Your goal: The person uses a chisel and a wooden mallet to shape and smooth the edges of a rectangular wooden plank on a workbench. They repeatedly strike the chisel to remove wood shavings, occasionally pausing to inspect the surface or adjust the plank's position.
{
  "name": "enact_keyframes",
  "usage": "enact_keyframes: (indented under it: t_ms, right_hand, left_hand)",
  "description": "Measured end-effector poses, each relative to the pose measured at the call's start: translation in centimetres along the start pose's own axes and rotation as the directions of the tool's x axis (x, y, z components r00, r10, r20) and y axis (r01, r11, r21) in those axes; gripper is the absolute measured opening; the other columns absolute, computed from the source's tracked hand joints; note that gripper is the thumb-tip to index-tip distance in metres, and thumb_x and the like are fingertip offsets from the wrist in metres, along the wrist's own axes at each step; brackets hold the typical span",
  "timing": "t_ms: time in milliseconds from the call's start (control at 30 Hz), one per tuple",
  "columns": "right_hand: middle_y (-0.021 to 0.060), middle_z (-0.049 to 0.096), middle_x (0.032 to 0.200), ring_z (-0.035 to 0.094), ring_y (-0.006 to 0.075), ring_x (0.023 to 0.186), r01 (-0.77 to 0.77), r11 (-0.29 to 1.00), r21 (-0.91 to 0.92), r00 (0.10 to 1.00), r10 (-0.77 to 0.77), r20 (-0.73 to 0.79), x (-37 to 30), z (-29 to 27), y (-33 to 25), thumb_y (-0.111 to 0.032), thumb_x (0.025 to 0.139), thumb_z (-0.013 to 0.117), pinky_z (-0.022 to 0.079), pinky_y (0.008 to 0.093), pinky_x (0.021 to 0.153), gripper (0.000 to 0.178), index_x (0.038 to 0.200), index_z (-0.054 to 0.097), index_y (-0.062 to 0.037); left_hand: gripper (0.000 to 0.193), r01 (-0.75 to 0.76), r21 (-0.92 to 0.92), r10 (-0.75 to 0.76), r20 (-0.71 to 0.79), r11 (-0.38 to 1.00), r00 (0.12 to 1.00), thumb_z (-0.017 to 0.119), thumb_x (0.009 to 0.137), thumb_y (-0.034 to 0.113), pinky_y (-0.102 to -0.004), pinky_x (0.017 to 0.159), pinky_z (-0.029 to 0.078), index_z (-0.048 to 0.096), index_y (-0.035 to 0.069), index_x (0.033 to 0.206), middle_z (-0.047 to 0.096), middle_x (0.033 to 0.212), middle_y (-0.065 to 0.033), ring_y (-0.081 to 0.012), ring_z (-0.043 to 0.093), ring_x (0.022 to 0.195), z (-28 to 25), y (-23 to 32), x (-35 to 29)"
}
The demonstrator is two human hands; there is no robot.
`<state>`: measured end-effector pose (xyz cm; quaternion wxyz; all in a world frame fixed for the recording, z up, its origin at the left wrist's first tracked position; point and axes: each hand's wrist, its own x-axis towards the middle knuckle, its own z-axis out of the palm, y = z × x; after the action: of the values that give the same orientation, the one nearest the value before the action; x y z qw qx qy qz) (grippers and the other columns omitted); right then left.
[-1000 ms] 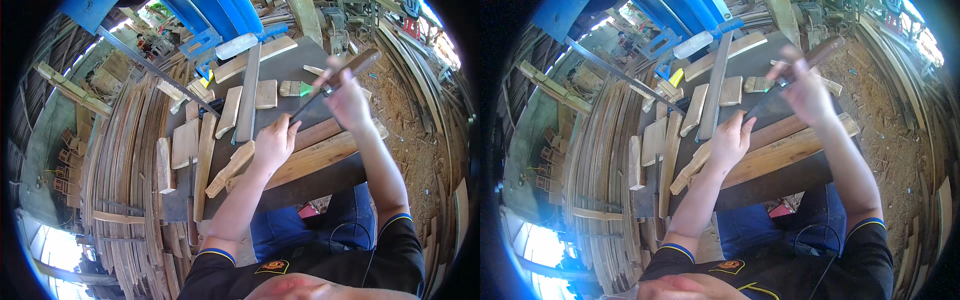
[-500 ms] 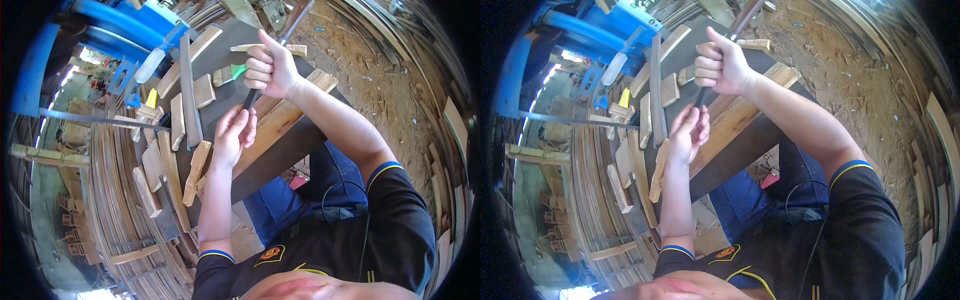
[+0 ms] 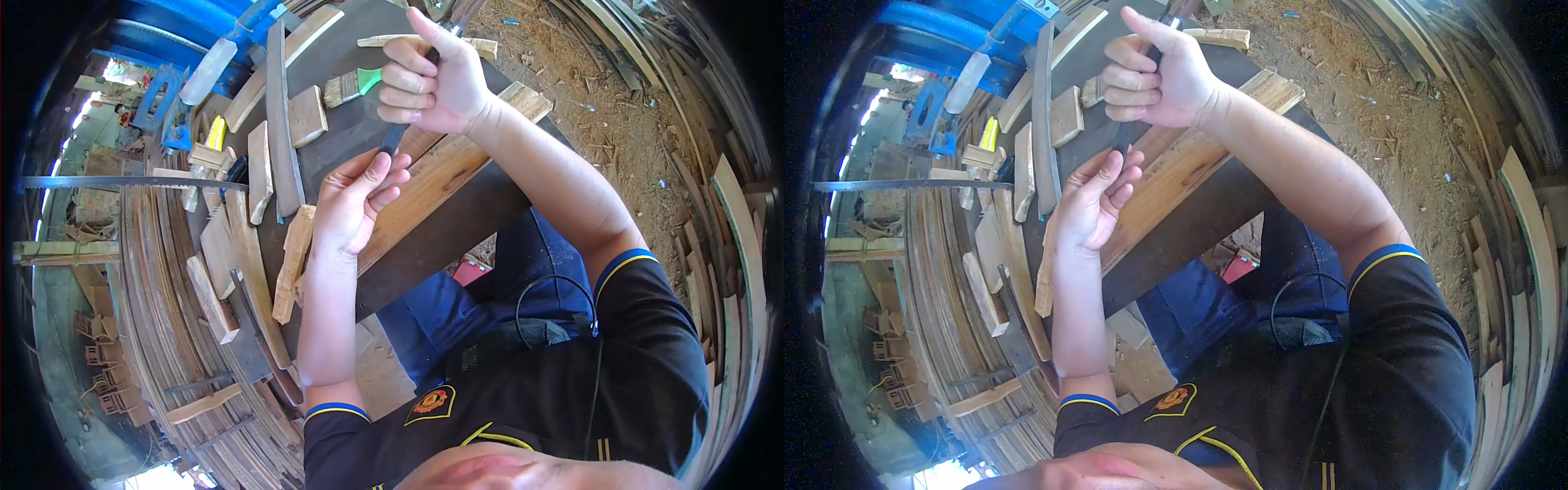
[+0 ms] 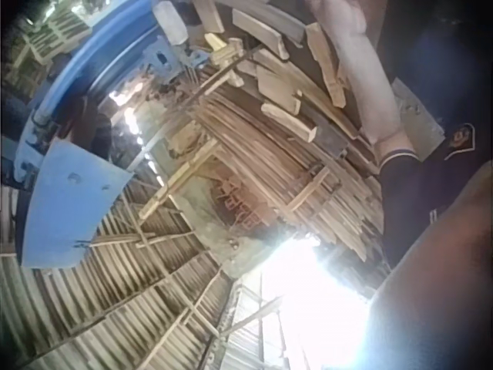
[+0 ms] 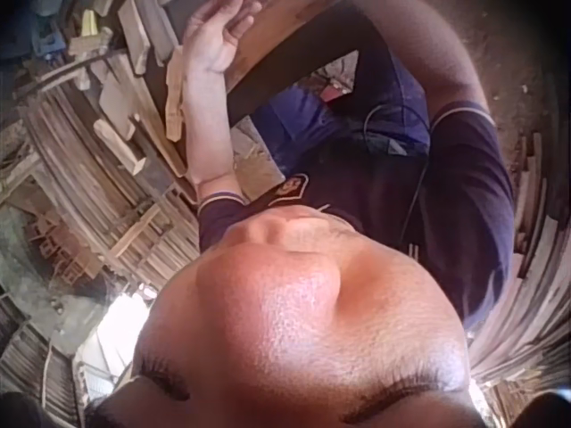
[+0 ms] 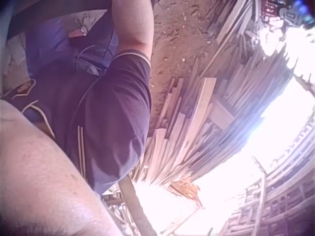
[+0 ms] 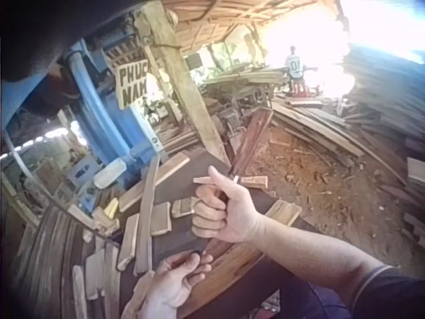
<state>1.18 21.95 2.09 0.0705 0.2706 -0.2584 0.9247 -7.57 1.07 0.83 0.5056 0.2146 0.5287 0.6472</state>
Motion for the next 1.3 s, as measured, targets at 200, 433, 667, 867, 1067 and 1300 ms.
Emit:
enact_keyframes:
  t_ms: [200,433,667,867,1067,1300]
  right_hand:
    - [-0.0056,0.023,0.052,0.023,0.0100,0.046,0.032,0.998,-0.047,0.998,-0.034,-0.051,0.3,0.0,-0.1,-0.060,0.103,0.036,0.026,0.0282,0.050,0.062,0.061,0.032,-0.0156]
    - [-0.0053,0.022,0.052,0.022,0.0106,0.046,0.223,0.974,0.035,0.941,-0.206,-0.267,-0.6,-1.2,-2.2,-0.054,0.102,0.044,0.022,0.0289,0.049,0.057,0.061,0.034,-0.0163]
    - [-0.0055,0.019,0.051,0.018,0.0111,0.044,0.328,0.943,0.054,0.913,-0.301,-0.276,-0.1,-1.2,-2.5,-0.050,0.102,0.045,0.020,0.0298,0.046,0.057,0.058,0.029,-0.0173]
    - [-0.0072,0.017,0.052,0.015,0.0091,0.042,0.233,0.969,-0.084,0.854,-0.245,-0.459,0.4,-1.5,-4.3,-0.030,0.100,0.055,0.015,0.0280,0.042,0.048,0.061,0.030,-0.0190]
    - [-0.0067,0.020,0.051,0.019,0.0108,0.042,-0.041,0.976,-0.212,0.898,-0.057,-0.436,3.3,-4.9,-5.1,-0.038,0.101,0.052,0.016,0.0300,0.043,0.050,0.059,0.030,-0.0214]
    - [-0.0049,0.020,0.050,0.017,0.0123,0.041,-0.032,0.972,-0.234,0.870,-0.088,-0.485,1.9,-5.2,-4.0,-0.053,0.100,0.051,0.015,0.0301,0.043,0.056,0.059,0.030,-0.0211]
  left_hand:
    - [0.021,-0.071,0.169,0.100,-0.167,0.983,0.981,0.076,0.091,0.021,-0.0199,0.066,0.058,0.073,0.005,0.105,0.075,0.093,-0.0085,-0.0107,0.071,0.079,0.5,0.0,-0.2]
    - [0.052,-0.337,0.828,0.527,0.059,0.449,0.848,0.089,0.075,0.035,-0.0351,0.083,0.054,0.067,0.004,0.111,0.069,0.098,-0.0078,-0.0208,0.067,0.092,3.1,-0.1,-0.9]
    - [0.066,-0.240,0.966,0.428,0.260,-0.100,0.866,0.089,0.068,0.031,-0.0404,0.094,0.052,0.067,0.002,0.124,0.066,0.118,-0.0156,-0.0310,0.063,0.112,4.3,-1.6,-1.7]
    - [0.065,-0.029,0.990,0.433,0.088,-0.141,0.897,0.086,0.070,0.035,-0.0417,0.093,0.053,0.067,0.002,0.123,0.066,0.115,-0.0147,-0.0326,0.065,0.107,2.8,-0.4,-3.7]
    - [0.075,-0.026,0.958,0.325,0.122,-0.285,0.938,0.085,0.071,0.043,-0.0432,0.092,0.053,0.061,0.005,0.130,0.065,0.115,-0.0178,-0.0342,0.064,0.107,2.1,2.5,-2.5]
    - [0.081,-0.125,0.962,0.298,0.197,-0.243,0.934,0.076,0.075,0.066,-0.0435,0.086,0.055,0.063,0.004,0.125,0.066,0.113,-0.0175,-0.0356,0.068,0.104,2.9,1.4,2.7]
